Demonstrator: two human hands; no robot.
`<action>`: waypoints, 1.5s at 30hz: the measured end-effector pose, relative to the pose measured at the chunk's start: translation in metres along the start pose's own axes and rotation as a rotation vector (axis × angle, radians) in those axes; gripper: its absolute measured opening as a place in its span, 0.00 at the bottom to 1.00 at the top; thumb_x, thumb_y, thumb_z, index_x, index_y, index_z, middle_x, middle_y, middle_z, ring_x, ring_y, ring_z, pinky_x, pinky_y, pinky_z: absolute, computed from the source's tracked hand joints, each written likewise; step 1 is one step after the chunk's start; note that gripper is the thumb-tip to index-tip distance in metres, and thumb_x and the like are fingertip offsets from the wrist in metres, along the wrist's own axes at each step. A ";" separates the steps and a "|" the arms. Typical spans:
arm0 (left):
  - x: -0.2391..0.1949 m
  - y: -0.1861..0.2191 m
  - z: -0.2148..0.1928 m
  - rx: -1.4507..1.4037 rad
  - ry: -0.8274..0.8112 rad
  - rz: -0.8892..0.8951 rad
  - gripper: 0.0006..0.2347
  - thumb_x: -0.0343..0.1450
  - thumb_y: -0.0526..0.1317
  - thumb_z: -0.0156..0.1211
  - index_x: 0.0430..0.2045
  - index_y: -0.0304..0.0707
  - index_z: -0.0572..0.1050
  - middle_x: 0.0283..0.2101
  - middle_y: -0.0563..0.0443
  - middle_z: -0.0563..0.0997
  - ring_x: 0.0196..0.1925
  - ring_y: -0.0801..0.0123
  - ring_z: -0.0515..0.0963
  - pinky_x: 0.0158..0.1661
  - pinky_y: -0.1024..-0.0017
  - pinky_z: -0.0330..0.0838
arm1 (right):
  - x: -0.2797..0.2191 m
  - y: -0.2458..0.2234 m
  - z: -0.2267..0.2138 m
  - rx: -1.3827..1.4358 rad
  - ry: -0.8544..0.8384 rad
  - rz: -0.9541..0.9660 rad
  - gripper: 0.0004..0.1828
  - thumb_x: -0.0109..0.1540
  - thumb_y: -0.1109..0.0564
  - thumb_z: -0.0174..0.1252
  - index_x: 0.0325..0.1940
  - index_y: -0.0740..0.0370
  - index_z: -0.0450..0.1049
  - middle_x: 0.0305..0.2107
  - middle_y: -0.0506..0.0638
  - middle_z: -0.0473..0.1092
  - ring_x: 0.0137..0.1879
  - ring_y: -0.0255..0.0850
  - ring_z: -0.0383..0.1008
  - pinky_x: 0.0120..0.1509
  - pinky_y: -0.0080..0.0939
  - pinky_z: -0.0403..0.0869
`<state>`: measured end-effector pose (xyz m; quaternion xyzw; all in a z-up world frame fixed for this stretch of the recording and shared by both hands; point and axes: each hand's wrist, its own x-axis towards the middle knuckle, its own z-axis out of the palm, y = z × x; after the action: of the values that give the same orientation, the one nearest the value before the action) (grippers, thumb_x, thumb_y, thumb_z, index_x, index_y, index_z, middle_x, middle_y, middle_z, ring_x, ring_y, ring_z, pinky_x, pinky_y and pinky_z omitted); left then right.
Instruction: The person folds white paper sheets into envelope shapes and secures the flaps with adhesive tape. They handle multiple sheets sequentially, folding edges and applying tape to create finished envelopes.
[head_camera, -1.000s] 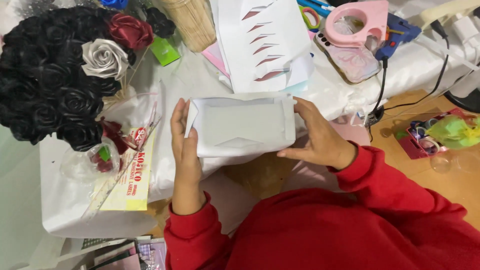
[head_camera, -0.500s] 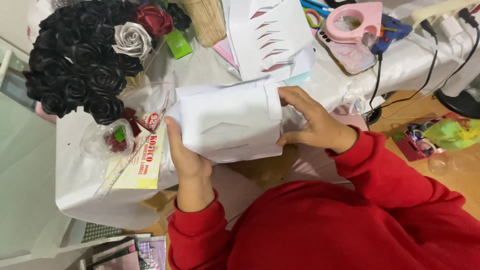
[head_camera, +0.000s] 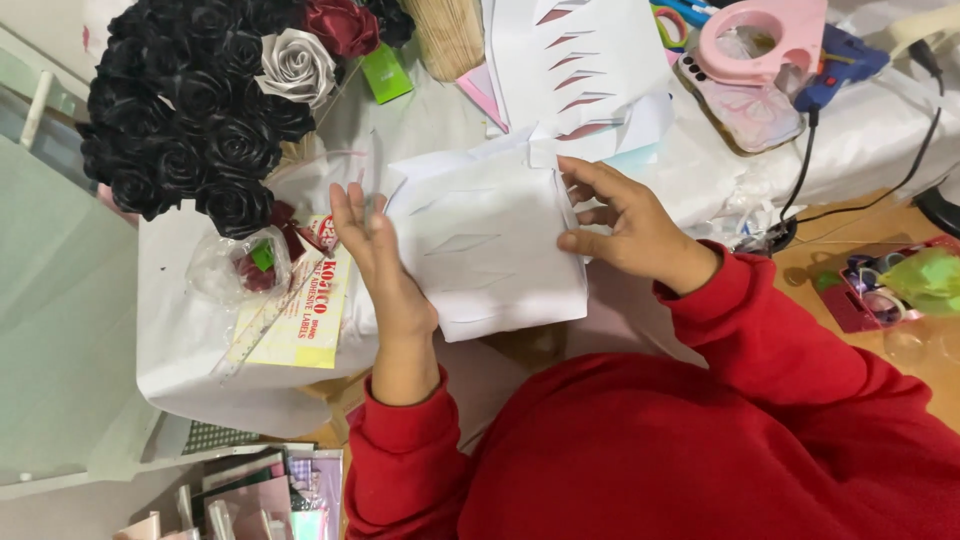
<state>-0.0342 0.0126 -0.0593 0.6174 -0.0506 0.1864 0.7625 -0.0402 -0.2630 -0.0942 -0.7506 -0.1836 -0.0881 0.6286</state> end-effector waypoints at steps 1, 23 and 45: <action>0.005 -0.007 -0.003 0.006 0.004 0.000 0.31 0.81 0.53 0.50 0.77 0.51 0.44 0.78 0.37 0.45 0.79 0.44 0.50 0.75 0.48 0.42 | 0.002 -0.003 0.003 0.006 -0.004 0.000 0.44 0.55 0.66 0.71 0.74 0.64 0.63 0.53 0.57 0.69 0.54 0.45 0.71 0.58 0.48 0.78; 0.043 0.019 0.041 1.077 -0.471 0.534 0.28 0.69 0.34 0.72 0.63 0.25 0.66 0.62 0.26 0.63 0.67 0.31 0.64 0.64 0.41 0.62 | 0.033 -0.053 -0.003 -0.389 -0.023 0.350 0.32 0.57 0.55 0.68 0.63 0.70 0.72 0.44 0.66 0.75 0.46 0.56 0.80 0.45 0.51 0.81; -0.029 0.013 0.064 1.126 -0.646 0.711 0.22 0.71 0.52 0.61 0.52 0.34 0.78 0.54 0.26 0.78 0.60 0.29 0.75 0.57 0.22 0.60 | 0.039 -0.045 0.006 -0.803 0.053 -0.077 0.08 0.62 0.59 0.68 0.40 0.68 0.82 0.28 0.56 0.76 0.35 0.46 0.78 0.36 0.39 0.77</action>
<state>-0.0562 -0.0529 -0.0415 0.8856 -0.3661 0.2288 0.1714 -0.0223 -0.2443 -0.0402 -0.9266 -0.1464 -0.1956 0.2859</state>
